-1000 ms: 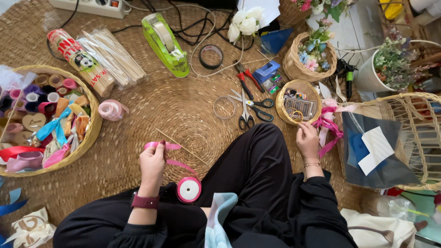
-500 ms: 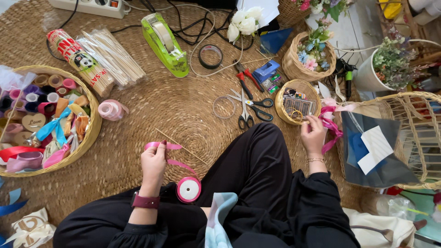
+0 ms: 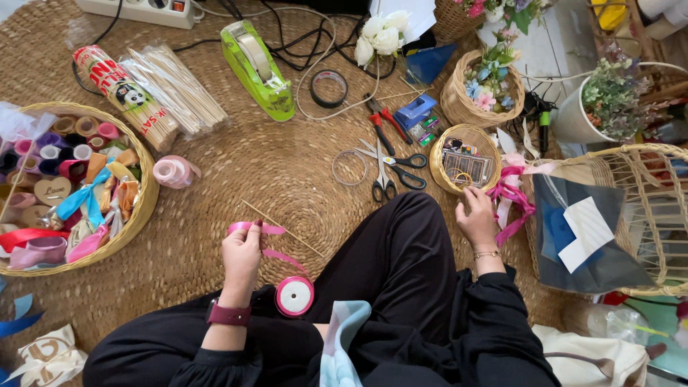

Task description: The person cuts a length of pink ribbon and wraps it around a thin wooden stick. The person continues to wrap the ribbon around the stick, securing it with their fingers.

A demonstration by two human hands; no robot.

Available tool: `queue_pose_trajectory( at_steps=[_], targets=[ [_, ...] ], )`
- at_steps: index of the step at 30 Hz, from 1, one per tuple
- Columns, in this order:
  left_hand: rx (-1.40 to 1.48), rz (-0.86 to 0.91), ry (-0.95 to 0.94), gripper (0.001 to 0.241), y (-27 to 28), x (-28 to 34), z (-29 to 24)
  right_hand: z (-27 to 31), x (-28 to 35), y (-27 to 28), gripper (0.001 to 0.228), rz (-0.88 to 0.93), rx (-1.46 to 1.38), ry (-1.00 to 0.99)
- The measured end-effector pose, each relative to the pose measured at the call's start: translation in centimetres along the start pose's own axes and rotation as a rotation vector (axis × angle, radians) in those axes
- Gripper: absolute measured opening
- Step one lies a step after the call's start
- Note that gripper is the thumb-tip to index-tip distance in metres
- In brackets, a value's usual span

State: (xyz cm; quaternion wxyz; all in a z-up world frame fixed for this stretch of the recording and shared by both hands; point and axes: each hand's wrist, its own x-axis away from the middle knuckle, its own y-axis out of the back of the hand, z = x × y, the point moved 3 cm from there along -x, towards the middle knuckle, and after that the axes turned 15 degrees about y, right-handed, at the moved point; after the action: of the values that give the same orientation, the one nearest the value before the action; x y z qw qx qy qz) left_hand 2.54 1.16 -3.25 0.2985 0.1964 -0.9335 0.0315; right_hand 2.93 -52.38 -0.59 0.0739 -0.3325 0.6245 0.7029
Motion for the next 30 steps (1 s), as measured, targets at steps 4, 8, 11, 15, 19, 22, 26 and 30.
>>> queue_pose_trajectory(
  at_steps=[4, 8, 11, 15, 19, 22, 26, 30],
  targets=[
    [0.009, 0.000, 0.014, 0.026, -0.1, -0.8, 0.9, -0.4, 0.9, -0.9, 0.044, 0.052, 0.038, -0.014],
    [-0.010, -0.005, 0.037, 0.024, -0.7, -2.0, 2.0, -0.9, 1.8, -1.9, 0.049, 0.080, 0.080, 0.030],
    [-0.007, -0.012, 0.044, 0.024, -1.0, -3.5, 3.2, -0.9, 2.3, -2.6, 0.053, 0.091, 0.122, 0.070],
    [0.026, -0.007, 0.031, 0.023, -1.7, -1.8, 1.5, -0.8, 2.9, -2.7, 0.066, 0.136, 0.186, 0.030],
    [0.049, -0.015, 0.020, 0.024, -1.3, -1.9, 1.5, -0.6, 2.7, -2.3, 0.073, 0.142, 0.164, 0.011],
    [-0.063, 0.047, -0.009, 0.039, -1.1, -0.8, 0.2, 0.7, -0.1, -0.4, 0.073, 0.236, 0.034, -0.060],
    [0.035, 0.132, -0.007, 0.030, -1.3, -0.2, -0.6, 8.8, -10.5, 6.6, 0.044, -0.007, -0.186, -0.185],
    [0.113, 0.264, -0.014, 0.019, -1.2, 2.0, -3.6, 18.9, -20.0, 8.4, 0.035, 0.004, -0.617, -0.063]
  ],
)
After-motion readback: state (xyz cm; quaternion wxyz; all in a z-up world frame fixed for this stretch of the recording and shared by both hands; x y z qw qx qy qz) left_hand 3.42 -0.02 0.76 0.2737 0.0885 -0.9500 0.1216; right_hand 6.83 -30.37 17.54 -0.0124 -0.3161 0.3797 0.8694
